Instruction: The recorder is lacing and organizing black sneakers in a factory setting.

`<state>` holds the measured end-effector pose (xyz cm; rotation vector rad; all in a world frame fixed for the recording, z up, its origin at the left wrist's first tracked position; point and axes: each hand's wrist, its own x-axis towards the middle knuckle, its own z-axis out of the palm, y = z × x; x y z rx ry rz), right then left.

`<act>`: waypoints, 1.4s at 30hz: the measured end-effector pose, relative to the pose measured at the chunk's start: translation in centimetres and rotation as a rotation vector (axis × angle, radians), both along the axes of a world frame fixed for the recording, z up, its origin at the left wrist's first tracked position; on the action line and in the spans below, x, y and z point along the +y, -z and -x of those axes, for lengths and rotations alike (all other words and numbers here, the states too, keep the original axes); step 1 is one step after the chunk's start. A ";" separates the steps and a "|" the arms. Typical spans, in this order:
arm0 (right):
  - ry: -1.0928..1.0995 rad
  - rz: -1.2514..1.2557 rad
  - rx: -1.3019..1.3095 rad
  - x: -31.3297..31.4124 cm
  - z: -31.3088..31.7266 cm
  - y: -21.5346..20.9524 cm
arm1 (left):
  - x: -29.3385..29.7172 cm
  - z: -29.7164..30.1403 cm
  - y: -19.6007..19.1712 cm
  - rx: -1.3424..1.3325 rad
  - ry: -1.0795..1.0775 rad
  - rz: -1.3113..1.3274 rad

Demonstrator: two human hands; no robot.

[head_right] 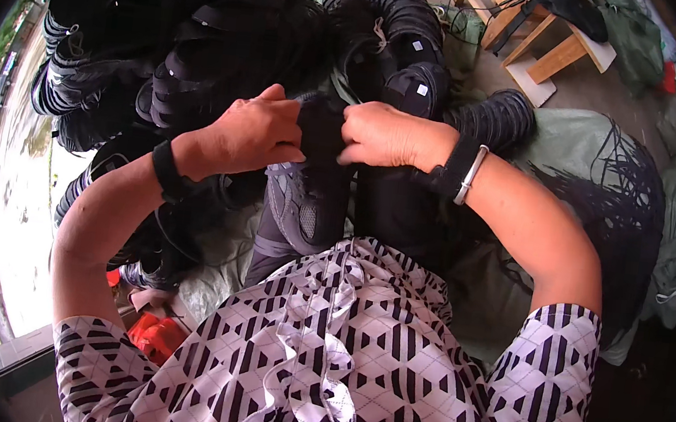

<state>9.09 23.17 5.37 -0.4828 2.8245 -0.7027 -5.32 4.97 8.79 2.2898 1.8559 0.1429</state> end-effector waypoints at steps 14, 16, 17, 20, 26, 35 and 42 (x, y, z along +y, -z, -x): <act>0.711 1.283 -0.246 -0.4 1.8 -1.4 | -0.4 0.3 4.3 -1.639 -0.785 -0.015; 0.661 1.285 -0.396 -3.4 1.4 -1.1 | -0.9 0.1 4.9 -1.679 -0.737 -0.060; 0.577 1.302 -0.354 -4.7 1.3 -1.0 | -1.2 0.1 5.0 -1.720 -0.688 -0.109; 0.680 1.266 -0.286 -6.3 1.1 0.5 | -0.8 -0.8 4.9 -1.782 -0.667 -0.210; 0.656 1.523 0.013 -3.3 1.5 -5.2 | -0.5 -0.7 5.0 -1.626 -0.803 -0.163; 0.546 1.640 0.229 -2.0 -0.9 -12.9 | 2.6 -3.3 -2.3 -1.346 -0.312 0.029; 0.652 1.642 0.445 4.8 -6.6 -8.0 | -1.1 -0.9 1.2 -1.680 -0.773 -0.339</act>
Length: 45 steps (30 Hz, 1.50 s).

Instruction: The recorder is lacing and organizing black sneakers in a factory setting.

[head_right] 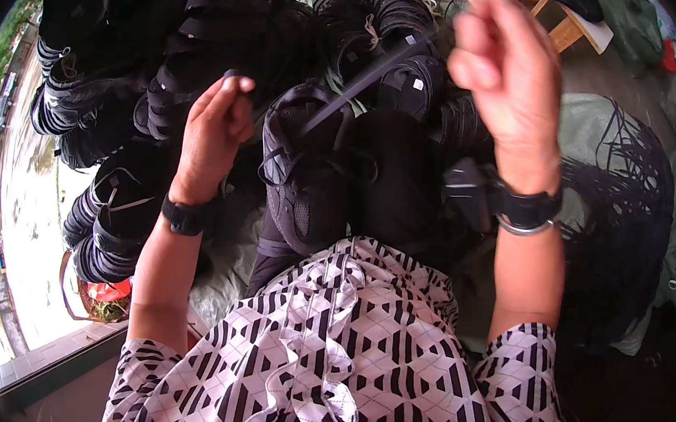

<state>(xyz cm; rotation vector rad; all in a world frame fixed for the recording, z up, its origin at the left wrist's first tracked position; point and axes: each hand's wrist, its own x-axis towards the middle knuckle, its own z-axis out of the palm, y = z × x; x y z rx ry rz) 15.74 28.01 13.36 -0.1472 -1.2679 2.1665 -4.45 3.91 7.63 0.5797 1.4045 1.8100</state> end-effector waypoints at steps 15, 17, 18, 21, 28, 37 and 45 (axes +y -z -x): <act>0.078 -0.180 -0.453 -1.3 1.6 11.2 | -5.4 2.4 4.3 -0.314 -0.210 -0.264; 0.248 -0.669 -0.404 -3.7 3.3 12.2 | -6.0 3.7 4.1 -0.327 -0.255 -0.383; 0.361 -0.952 -0.286 -4.5 3.6 12.8 | -6.3 4.2 3.9 -0.327 -0.322 -0.403; 0.158 -0.656 -0.448 -6.9 3.0 11.5 | -8.0 6.0 3.7 -0.343 -0.523 -0.416; -0.087 -0.383 -0.602 -7.5 0.9 11.4 | -4.5 0.0 2.3 0.154 -0.420 0.137; -0.064 -0.779 -0.650 -7.2 2.3 10.4 | -3.2 -4.9 2.9 0.782 -0.199 0.389; 0.329 -1.431 -0.445 -8.7 3.1 11.4 | -4.5 -4.3 3.5 0.432 -0.207 0.202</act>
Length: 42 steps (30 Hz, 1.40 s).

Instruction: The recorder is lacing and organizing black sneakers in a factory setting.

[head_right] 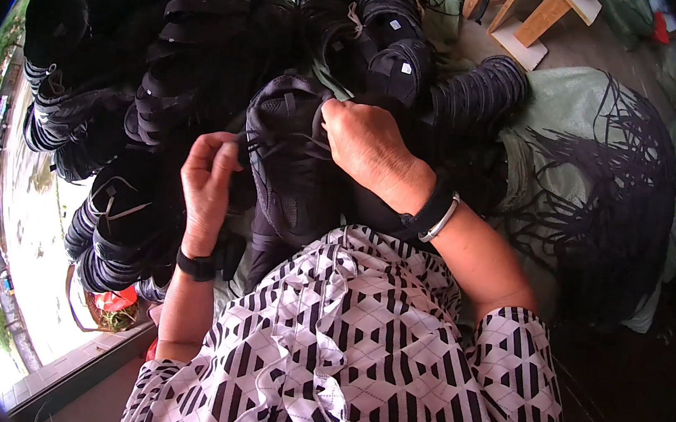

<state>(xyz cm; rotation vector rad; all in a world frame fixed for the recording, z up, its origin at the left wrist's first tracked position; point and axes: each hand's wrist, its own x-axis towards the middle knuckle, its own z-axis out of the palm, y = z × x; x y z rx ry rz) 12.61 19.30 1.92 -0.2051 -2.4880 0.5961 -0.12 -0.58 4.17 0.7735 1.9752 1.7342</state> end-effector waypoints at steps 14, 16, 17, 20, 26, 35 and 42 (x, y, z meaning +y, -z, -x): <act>-0.082 0.127 -0.079 0.0 0.0 -1.2 | -3.2 6.5 -2.4 -0.360 -0.501 -0.375; -0.092 0.143 -0.061 0.0 0.2 -0.5 | -3.5 6.6 -2.4 -0.339 -0.467 -0.353; -0.103 0.160 -0.043 0.0 0.2 -0.4 | -3.6 6.6 -2.3 -0.317 -0.435 -0.330; -0.143 0.635 -0.249 0.2 0.4 -1.2 | -3.0 5.6 -1.7 -0.433 -0.294 -0.218; -0.139 0.856 -0.172 0.8 0.6 -1.0 | -2.6 4.9 -0.5 -0.538 -0.265 -0.215; -0.232 0.613 -0.298 1.1 0.7 -1.6 | -3.2 4.4 1.0 -0.509 -0.259 -0.232; -0.284 0.691 -0.490 3.0 0.9 -2.7 | -2.8 3.8 1.3 -0.601 -0.054 -0.093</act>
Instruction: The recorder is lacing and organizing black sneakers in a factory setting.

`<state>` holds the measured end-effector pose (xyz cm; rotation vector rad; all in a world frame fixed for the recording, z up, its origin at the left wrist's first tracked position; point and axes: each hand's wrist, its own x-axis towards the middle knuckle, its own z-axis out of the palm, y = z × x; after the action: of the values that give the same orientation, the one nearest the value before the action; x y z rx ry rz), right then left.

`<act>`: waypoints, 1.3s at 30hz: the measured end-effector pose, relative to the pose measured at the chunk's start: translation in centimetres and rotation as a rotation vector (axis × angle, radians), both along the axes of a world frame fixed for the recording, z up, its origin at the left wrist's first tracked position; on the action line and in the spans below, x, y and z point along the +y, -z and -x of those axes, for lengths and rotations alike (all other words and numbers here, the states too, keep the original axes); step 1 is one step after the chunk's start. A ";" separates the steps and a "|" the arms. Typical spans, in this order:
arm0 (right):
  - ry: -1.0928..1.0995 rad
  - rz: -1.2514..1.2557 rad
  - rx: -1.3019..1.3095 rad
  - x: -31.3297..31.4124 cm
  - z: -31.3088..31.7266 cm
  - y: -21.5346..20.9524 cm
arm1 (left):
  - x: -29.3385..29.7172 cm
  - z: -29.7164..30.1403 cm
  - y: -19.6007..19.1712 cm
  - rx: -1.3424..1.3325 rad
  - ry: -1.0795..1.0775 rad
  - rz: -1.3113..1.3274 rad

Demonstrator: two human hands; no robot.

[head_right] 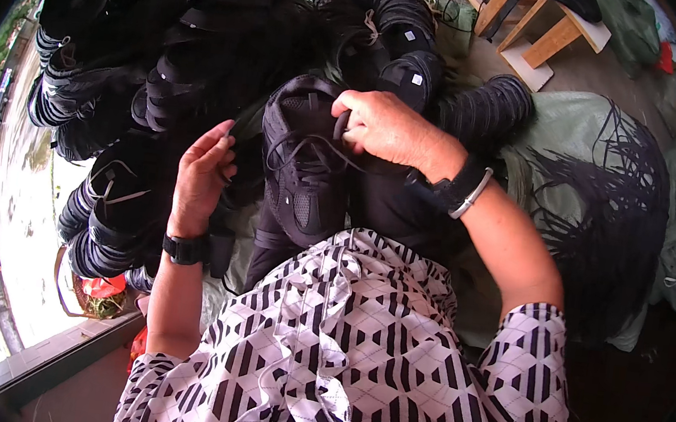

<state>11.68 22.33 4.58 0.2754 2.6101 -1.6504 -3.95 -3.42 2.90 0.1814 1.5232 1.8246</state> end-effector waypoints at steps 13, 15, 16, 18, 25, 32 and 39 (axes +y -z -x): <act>-0.139 -0.770 -0.025 -0.8 3.0 -0.9 | 1.8 -2.0 0.0 0.378 0.075 0.147; -0.108 -0.738 -0.053 -0.8 3.0 -0.7 | 2.5 -2.2 -0.5 0.292 0.029 0.126; -0.097 -0.655 -0.077 -0.5 3.3 -0.3 | 2.9 -2.2 -0.2 0.297 0.033 0.097; -0.094 -0.575 -0.099 0.2 4.3 0.1 | 3.4 -2.2 0.2 0.296 0.060 0.060; 0.702 -0.032 0.323 13.8 5.6 -0.3 | 3.8 -2.2 -0.3 0.121 0.021 -0.039; 0.337 -0.095 0.157 5.1 3.9 -0.6 | 1.7 -2.7 0.6 0.084 0.092 0.167; 0.005 -0.085 0.236 -1.5 4.1 -1.0 | 3.1 -2.5 -0.4 0.199 0.091 0.136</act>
<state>7.58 20.84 5.61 0.0943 2.8552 -1.6693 -1.47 -0.28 3.35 0.3703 1.7406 1.6646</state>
